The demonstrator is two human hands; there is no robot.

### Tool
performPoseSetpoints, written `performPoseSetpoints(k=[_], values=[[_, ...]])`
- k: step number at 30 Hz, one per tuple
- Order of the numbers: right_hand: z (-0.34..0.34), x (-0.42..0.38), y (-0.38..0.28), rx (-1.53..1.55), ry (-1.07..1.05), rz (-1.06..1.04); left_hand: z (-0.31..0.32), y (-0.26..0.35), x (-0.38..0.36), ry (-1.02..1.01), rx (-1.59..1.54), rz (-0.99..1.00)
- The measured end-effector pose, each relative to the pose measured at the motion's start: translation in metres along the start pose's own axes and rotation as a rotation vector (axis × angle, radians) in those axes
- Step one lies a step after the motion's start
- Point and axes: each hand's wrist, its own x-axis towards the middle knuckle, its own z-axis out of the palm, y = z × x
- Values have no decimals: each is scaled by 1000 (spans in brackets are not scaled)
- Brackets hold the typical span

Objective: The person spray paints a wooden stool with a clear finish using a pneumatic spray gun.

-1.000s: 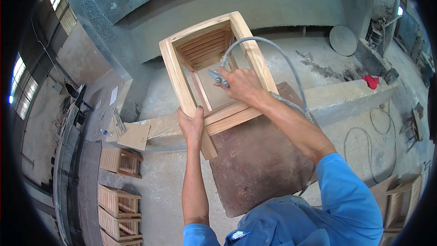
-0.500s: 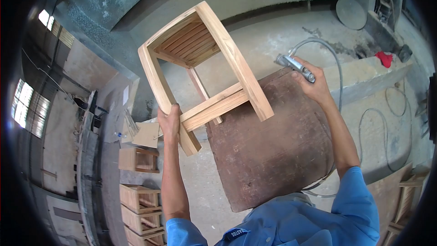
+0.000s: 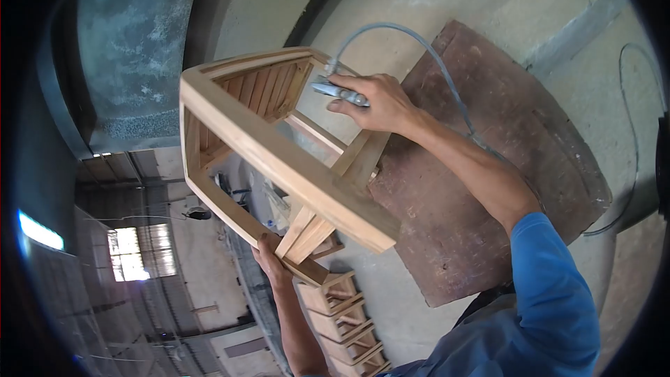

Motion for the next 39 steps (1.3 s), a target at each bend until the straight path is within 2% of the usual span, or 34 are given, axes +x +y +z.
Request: performPoseSetpoints(k=[2, 6, 8, 10, 13, 16, 17, 19, 23, 26, 27, 29, 32, 36, 39], values=[[7, 5, 8, -18, 52, -19, -1, -5, -3, 23, -50, -10], [11, 13, 13, 7, -46, 66, 3, -2, -6, -26, -90, -51], [11, 15, 11, 85, -223, 171, 8, 3, -7, 5, -74, -68], [17, 9, 19, 99, -206, 128, 8, -1, -5, 9, -59, -74], [14, 7, 15, 157, -353, 173, 10, -1, 1, -6, -56, -91], [19, 6, 25, 156, -273, 115, 3, -11, 12, -95, -104, -75], [19, 7, 29, 157, -268, 119, 1, -14, 14, -99, -99, -75], [15, 12, 37, 175, -130, 133, 2, -15, 18, -87, -118, -96], [3, 17, 49, 36, -40, 94, 12, -8, 17, -54, -205, -93], [7, 17, 55, 40, 49, 91, 3, -15, 22, -70, -203, -113], [8, 16, 56, 42, 51, 95, 1, -18, 24, -72, -198, -101], [6, 17, 54, 25, -149, 202, 1, -18, 25, -72, -188, -91], [8, 15, 55, 90, -262, 252, 0, -25, 26, -72, -225, -105], [17, 14, 62, 116, -330, 243, 1, -26, 29, -91, -257, -128], [19, 13, 71, 130, -263, 188, 9, -22, 24, -96, -243, -119]])
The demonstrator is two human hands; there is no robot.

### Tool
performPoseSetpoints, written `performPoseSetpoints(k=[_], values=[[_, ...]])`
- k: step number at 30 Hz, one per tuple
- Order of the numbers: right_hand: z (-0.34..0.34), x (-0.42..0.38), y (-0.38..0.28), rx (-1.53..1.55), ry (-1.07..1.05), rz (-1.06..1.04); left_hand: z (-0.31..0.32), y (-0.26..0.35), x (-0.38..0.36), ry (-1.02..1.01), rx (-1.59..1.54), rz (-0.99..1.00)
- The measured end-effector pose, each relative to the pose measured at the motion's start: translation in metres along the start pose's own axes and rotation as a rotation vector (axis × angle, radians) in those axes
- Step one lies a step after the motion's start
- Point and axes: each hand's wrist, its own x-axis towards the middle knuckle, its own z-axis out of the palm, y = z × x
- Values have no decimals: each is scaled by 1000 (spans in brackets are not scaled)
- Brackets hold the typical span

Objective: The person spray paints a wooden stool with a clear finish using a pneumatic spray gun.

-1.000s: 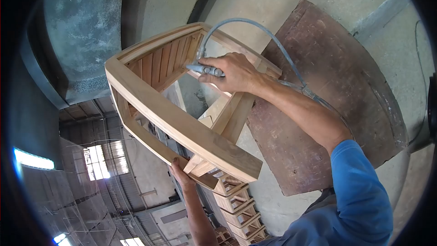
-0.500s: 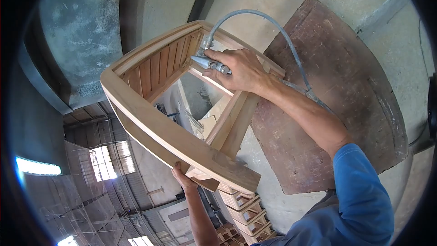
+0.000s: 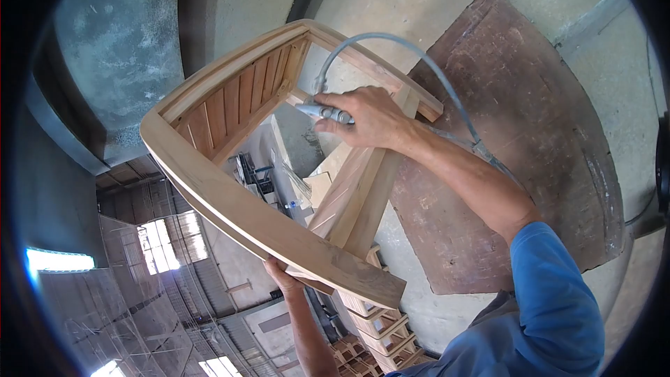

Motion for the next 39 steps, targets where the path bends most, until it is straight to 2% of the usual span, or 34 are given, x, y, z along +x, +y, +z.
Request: performPoseSetpoints(k=[3, 5, 6, 10, 13, 15, 18, 22, 28, 33, 36, 39], values=[[-15, 6, 5, -46, -4, 111, 1, -2, -1, 18, 24, 25], [-27, 11, 4, -95, 209, 11, 1, -5, -3, 26, 31, 37], [-33, 11, 2, -72, 114, 103, 2, -6, -4, 30, 34, 34], [-28, 16, 10, -117, 51, 12, 4, -10, -10, 4, 55, 68], [-25, 24, -1, -28, 3, 52, 13, -5, -22, 98, 39, -3], [-27, 27, -8, -26, -74, 127, 7, -9, -24, 94, 36, 1], [-27, 19, -15, -74, -112, 101, -14, -23, -25, 79, 13, 5], [-32, 6, -29, -118, -196, 150, -2, -21, -37, 87, 24, 30], [-29, -21, -18, -138, -303, 109, 19, -11, -60, 121, 70, 42], [-30, -34, -13, -237, -460, 200, 12, -17, -64, 119, 74, 45], [-18, -32, -5, -205, -411, 170, 10, -23, -65, 120, 24, 87], [-17, -11, -26, -203, -316, 185, 13, -25, -65, 141, -28, 140]])
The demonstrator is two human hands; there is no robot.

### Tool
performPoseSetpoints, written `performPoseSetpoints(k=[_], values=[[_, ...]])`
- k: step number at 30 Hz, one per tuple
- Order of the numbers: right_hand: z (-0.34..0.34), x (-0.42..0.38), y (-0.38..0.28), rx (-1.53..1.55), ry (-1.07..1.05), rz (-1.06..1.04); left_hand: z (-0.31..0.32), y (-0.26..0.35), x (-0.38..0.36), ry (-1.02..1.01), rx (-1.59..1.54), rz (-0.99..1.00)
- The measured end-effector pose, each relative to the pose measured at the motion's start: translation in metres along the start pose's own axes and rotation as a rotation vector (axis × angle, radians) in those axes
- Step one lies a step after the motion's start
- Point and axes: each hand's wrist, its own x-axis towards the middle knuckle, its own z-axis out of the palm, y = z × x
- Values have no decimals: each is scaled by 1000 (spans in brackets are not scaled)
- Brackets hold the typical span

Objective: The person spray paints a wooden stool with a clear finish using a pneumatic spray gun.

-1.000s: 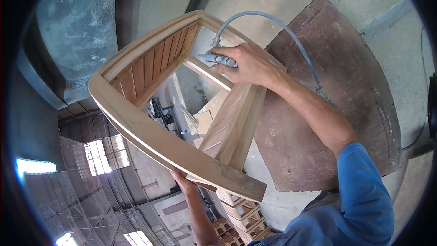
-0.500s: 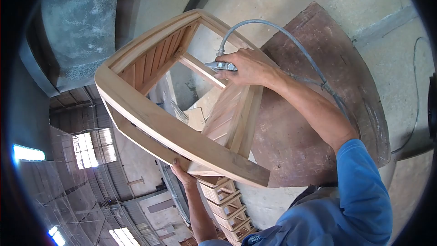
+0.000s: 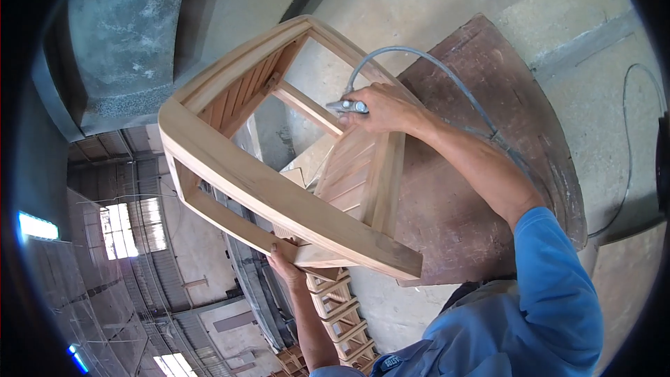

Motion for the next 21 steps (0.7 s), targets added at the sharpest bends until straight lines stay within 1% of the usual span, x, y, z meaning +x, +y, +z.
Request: performPoseSetpoints(k=[2, 4, 6, 7, 9, 10, 13, 19, 21], values=[[-6, 14, -15, 17, 43, -8, 5, 3, -2, 35, -6, -17], [-8, 29, -22, 32, 83, -14, 7, 5, -4, 23, 2, 0], [-9, 45, -25, 67, 166, -78, 3, 5, -4, -34, 93, -84], [-10, 51, -29, 67, 168, -82, 3, 5, -3, -20, 98, -85], [-11, 58, -37, 94, 263, -96, 3, 5, -1, -10, 108, -79], [-12, 60, -39, 94, 265, -101, 5, 5, -1, 0, 118, -76], [-10, 60, -43, 91, 283, -102, 10, 6, -1, 9, 102, -73], [-6, 29, -32, 1, 203, -85, 12, 12, 12, -29, 80, -61], [-10, 13, -31, 48, 323, -47, 13, 13, 21, -29, 93, -53]])
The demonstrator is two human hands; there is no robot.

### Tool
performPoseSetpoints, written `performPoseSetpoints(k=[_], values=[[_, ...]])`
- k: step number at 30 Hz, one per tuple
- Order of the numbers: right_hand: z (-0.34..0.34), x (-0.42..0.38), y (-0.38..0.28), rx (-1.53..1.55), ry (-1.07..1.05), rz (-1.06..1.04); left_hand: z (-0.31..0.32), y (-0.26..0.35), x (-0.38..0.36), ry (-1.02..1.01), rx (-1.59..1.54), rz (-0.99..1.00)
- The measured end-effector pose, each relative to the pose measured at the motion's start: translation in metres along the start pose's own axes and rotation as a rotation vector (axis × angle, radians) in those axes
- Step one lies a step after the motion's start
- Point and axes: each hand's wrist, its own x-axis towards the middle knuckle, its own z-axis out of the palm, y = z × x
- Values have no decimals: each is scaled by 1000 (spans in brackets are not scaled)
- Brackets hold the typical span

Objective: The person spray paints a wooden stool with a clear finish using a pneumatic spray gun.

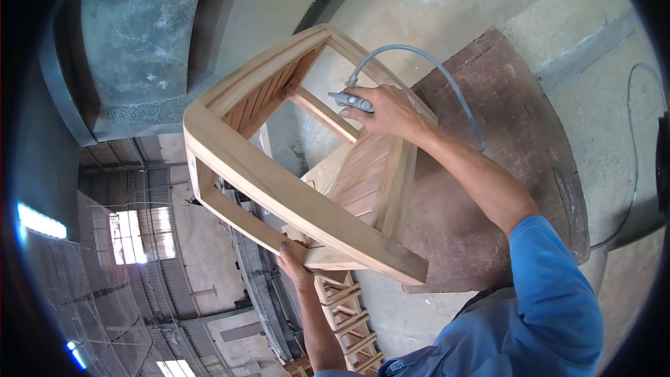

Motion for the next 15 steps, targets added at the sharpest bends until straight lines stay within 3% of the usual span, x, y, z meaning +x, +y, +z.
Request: performPoseSetpoints(k=[7, 10, 12, 13, 15], values=[[-36, -22, -14, -65, 125, -42, 3, 7, 27, 36, 28, 40], [-49, -30, -25, 67, 224, -81, 8, 13, 30, 12, 30, 37], [-63, -37, -41, 389, 235, -59, 13, 14, 33, 46, 39, 37], [-69, -40, -49, 385, 239, -64, 13, 13, 35, 42, 34, 40], [-78, -47, -68, 652, 275, -159, 12, 12, 38, 28, 15, 26]])
